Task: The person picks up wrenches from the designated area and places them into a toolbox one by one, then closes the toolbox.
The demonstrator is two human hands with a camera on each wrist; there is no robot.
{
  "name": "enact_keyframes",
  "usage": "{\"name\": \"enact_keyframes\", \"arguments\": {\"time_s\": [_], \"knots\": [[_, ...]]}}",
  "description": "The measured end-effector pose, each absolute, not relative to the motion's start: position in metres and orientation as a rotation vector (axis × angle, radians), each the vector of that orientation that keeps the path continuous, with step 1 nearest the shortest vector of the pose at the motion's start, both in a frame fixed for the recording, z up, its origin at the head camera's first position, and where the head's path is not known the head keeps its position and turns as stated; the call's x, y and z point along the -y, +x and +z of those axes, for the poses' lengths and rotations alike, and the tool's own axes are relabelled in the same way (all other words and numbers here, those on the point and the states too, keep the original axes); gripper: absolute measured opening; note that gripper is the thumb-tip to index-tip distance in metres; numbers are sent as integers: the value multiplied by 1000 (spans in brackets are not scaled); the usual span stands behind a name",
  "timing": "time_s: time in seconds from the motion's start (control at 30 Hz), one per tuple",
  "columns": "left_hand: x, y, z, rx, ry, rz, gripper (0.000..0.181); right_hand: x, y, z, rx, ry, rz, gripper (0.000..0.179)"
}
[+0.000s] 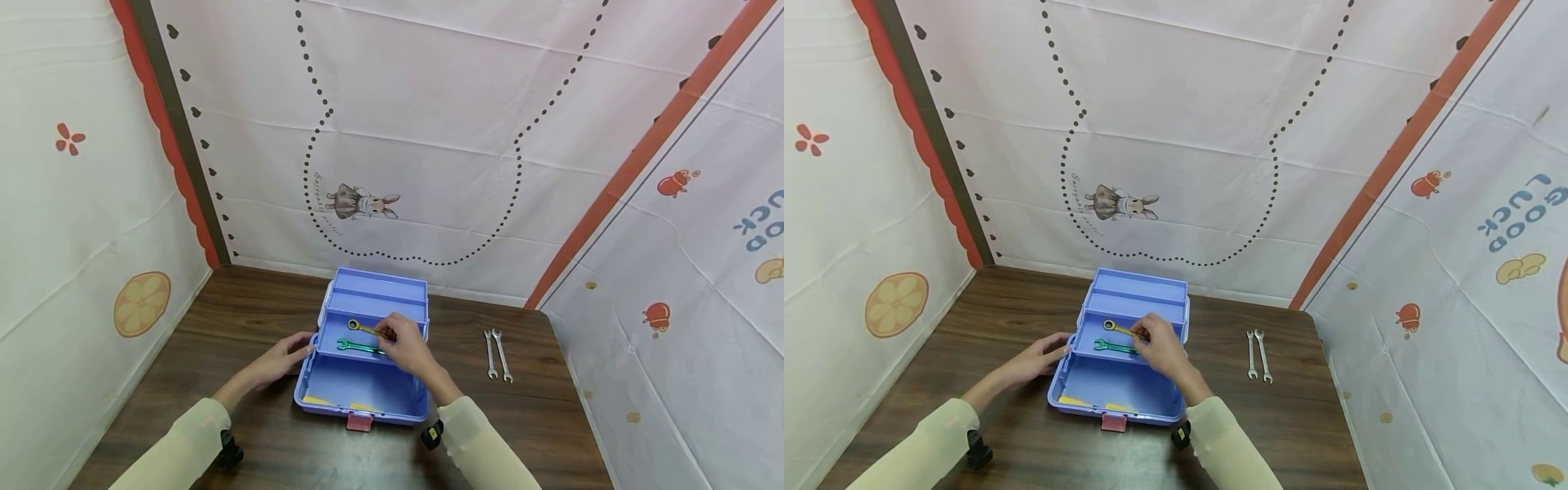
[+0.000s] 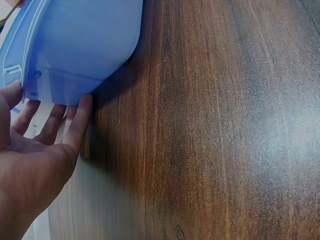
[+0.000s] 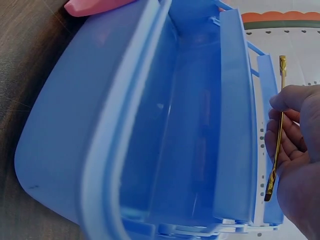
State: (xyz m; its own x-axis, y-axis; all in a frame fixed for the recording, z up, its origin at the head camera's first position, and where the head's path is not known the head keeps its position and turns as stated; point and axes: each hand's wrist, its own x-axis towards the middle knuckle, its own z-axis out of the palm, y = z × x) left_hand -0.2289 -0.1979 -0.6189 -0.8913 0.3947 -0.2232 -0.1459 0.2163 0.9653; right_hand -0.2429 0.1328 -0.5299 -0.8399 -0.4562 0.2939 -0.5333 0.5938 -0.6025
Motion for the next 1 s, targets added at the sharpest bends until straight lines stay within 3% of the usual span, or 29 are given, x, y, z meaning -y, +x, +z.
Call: {"name": "enact_keyframes", "arguments": {"time_s": [1.0], "knots": [[198, -228, -619, -2081, 237, 1711, 61, -127, -240, -553, 2749, 828, 957, 10]]}}
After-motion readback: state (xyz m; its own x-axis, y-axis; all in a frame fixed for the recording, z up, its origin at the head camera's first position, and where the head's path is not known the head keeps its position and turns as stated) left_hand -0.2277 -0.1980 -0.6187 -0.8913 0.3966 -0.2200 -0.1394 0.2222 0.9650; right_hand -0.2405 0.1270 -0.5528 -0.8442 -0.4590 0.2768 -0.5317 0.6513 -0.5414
